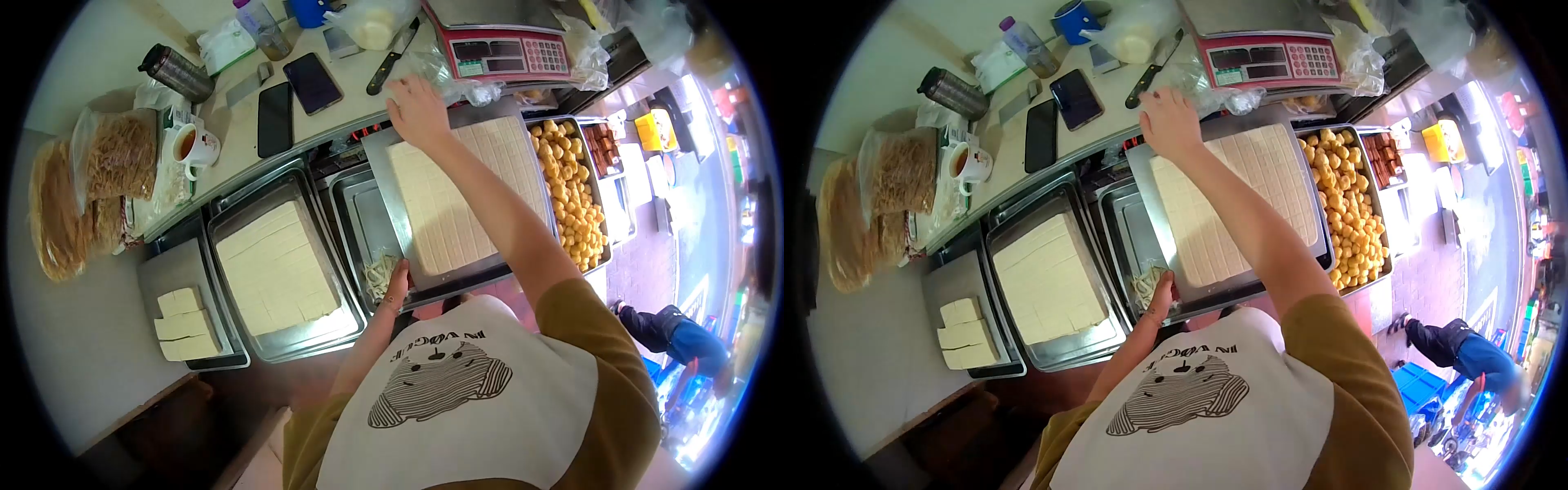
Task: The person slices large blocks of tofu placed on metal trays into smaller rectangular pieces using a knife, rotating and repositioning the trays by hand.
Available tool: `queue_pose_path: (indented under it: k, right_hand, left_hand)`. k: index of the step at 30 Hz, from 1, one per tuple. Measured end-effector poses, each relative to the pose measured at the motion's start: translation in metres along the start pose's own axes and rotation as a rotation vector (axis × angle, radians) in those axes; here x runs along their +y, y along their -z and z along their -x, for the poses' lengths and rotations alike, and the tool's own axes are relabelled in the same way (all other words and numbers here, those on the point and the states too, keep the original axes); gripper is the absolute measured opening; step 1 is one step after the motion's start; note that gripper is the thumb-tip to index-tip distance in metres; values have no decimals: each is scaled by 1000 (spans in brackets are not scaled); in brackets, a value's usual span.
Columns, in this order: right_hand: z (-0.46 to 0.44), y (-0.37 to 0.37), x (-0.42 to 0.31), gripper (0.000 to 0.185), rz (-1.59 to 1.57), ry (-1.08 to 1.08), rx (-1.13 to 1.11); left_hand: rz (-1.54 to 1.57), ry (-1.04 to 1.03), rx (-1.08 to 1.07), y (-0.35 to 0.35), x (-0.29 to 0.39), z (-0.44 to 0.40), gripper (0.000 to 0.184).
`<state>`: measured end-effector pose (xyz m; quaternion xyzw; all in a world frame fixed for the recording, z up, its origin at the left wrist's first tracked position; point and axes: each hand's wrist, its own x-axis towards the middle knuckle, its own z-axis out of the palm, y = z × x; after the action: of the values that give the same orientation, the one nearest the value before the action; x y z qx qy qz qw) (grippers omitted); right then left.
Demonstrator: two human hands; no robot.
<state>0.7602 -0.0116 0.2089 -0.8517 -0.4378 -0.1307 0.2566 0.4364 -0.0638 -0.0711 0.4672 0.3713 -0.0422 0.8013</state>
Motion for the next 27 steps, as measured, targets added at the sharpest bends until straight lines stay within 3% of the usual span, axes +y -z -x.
queue_pose_path:
  k: [2,5,8,11,14,15,20,23,26,27]
  right_hand:
    - [-17,-25,5,38,142,206,172]
    - [-25,-47,14,39,255,321,114]
    - [-16,-28,3,41,249,237,-116]
    - [-2,-27,3,40,169,199,-161]
    - [7,-30,8,42,78,150,-63]
    - [8,-23,3,42,47,81,-74]
    - [24,19,-25,38,-168,-327,40]
    - [40,22,-9,38,-808,-820,8]
    - [58,34,12,41,-1684,-1001,-257]
    - [63,42,13,41,-1765,-1021,-274]
  left_hand:
    - [-12,-48,-8,2,-7,-1,49]
    - [-18,-151,-19,5,-17,-11,45]
    - [-124,-28,23,9,-22,-13,48]
    - [-198,-111,81,-4,2,3,53]
    - [-233,-94,46,-9,25,14,54]
    - [-271,-143,50,-6,13,5,62]
    - [-238,-145,55,-5,3,-1,62]
    - [-285,-163,74,-2,-6,-10,60]
    - [-207,-143,38,-2,-1,-8,55]
    - [-182,-125,4,-1,0,-8,58]
